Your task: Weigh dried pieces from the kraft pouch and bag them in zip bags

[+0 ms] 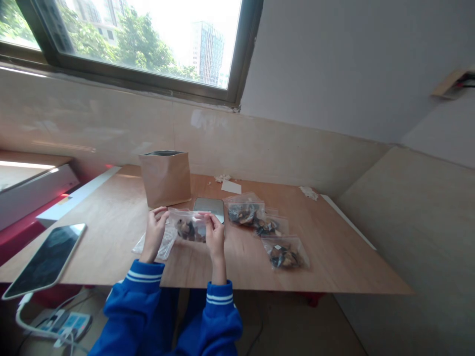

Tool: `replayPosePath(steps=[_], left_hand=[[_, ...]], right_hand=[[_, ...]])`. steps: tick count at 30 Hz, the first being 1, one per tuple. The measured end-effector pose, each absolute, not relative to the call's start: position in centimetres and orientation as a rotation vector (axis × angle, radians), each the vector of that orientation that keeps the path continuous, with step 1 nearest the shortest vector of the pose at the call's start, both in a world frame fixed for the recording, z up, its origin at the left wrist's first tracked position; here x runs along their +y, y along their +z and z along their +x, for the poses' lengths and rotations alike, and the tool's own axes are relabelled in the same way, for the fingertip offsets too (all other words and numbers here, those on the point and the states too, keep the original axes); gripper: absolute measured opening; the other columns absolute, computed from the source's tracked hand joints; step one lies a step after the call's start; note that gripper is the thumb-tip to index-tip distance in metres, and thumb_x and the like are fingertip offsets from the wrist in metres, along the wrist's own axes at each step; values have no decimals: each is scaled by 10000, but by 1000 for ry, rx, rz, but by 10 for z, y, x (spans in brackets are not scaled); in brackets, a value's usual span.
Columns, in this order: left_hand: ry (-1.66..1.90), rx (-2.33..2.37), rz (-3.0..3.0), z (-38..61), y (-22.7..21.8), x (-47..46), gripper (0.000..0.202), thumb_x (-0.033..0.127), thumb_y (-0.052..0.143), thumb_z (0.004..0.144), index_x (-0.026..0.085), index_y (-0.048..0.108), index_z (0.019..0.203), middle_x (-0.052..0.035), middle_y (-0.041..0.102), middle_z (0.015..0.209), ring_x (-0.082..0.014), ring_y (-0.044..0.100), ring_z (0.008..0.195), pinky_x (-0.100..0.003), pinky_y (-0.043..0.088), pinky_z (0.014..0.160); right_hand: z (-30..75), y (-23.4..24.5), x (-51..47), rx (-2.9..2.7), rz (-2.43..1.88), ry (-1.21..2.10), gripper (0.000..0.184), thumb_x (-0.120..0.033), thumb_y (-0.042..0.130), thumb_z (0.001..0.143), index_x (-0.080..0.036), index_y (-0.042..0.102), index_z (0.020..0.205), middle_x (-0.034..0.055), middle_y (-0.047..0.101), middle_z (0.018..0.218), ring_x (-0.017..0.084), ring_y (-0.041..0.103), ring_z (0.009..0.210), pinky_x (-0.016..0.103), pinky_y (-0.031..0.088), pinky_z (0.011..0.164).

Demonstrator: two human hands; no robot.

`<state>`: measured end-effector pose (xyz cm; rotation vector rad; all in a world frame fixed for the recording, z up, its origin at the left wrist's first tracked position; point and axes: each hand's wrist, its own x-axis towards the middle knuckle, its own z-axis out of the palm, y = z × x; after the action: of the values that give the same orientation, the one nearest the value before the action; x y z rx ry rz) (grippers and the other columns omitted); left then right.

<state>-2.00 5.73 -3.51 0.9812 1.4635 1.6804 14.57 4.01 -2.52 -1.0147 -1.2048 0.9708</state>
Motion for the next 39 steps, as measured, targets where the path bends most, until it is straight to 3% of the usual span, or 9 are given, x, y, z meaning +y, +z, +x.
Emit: replayPosePath(steps=[3,10,22,39], left_hand=[[1551,1303,1081,-20,-48,61,426,453,667,725,157,616,1029,-109,646,1105,-232,603,1035,-386,465,935],[1499,1115,1138,-14,-54,58,395,493,698,724,134,685,888,-68,694,856,-201,643,827,-316,497,796],[1472,1086,1123,-14,-49,55,389,475,728,701,137,679,890,-61,699,851,-187,655,781,-288,502,714],[1511,1302,1344,-15,-60,58,345,485,666,757,160,697,868,-82,710,905,-211,653,825,-314,487,745]], right_hand=[[158,-42,39,-1109,-1030,959,459,-580,479,898,-196,692,1032,82,746,943,233,695,869,354,535,811],[189,-62,38,-1128,-1149,820,557,-633,474,868,-170,695,1088,95,749,957,241,686,832,332,523,741],[202,-75,41,-1015,-1207,674,421,-543,622,804,-154,675,954,94,743,875,211,680,748,326,530,734],[202,-75,39,-1101,-1373,385,473,-564,494,859,-143,685,957,127,747,904,227,704,772,305,542,701]])
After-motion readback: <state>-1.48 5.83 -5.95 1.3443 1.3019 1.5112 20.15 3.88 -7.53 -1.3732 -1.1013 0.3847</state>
